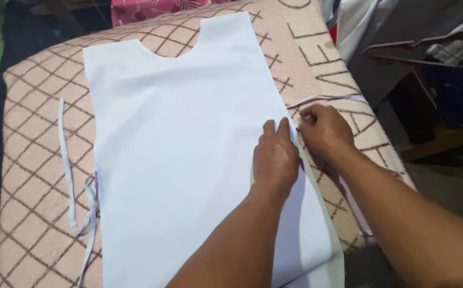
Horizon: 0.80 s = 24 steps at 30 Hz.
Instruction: The person irons a white sleeveless top on a patterned ironing board. They repeatedly smooth the fabric with their hands, adjust the straps, and use a white electric iron to press the garment. The person places the iron on a nearby surface between passes.
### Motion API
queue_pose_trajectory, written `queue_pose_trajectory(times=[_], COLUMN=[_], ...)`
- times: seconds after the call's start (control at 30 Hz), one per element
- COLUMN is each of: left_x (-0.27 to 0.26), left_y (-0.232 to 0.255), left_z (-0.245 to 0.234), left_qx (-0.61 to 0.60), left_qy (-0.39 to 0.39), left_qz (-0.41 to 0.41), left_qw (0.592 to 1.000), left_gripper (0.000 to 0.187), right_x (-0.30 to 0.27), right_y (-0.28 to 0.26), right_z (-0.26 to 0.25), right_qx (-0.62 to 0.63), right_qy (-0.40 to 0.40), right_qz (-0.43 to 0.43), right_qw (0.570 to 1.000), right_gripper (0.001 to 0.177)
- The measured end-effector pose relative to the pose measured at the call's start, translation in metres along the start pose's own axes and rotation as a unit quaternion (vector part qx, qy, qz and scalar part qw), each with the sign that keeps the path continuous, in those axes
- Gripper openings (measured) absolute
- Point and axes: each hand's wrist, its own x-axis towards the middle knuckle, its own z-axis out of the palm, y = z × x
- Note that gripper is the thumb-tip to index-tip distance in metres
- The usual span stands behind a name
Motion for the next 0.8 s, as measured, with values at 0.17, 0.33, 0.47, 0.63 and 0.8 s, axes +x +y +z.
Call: queue_pose_trajectory(times=[0.17, 0.33, 0.47, 0.63, 0.8], left_x=[-0.002, -0.002, 0.004, 0.016, 0.022], left_y=[-0.005, 0.000, -0.001, -0.011, -0.009], left_z=[-0.005, -0.013, -0.015, -0.002, -0.006], left_qx=[-0.003, 0.007, 0.012, -0.007, 0.004], left_qy=[0.021, -0.027, -0.075, -0.076, -0.122], left_qz=[-0.001, -0.001, -0.028, -0.069, -0.093], left_qw=[1.000, 1.000, 0.997, 0.995, 0.988], left_gripper=[0.055, 0.061, 0.063, 0.067, 0.070], right_x=[0.000, 0.034, 0.053, 0.067, 0.045], right_y=[0.013, 0.027, 0.022, 0.060, 0.107], right_z=[0.006, 0.020, 0.028, 0.015, -0.022], right_qx=[-0.027, 0.001, -0.065, -0.015, 0.011], right_qy=[-0.042, 0.059, 0.007, 0.129, 0.174], right_qz=[0.022, -0.051, 0.001, 0.118, 0.207], right_qw=[0.998, 0.997, 0.998, 0.985, 0.963], right_gripper=[0.027, 0.047, 0.036, 0.020, 0.014])
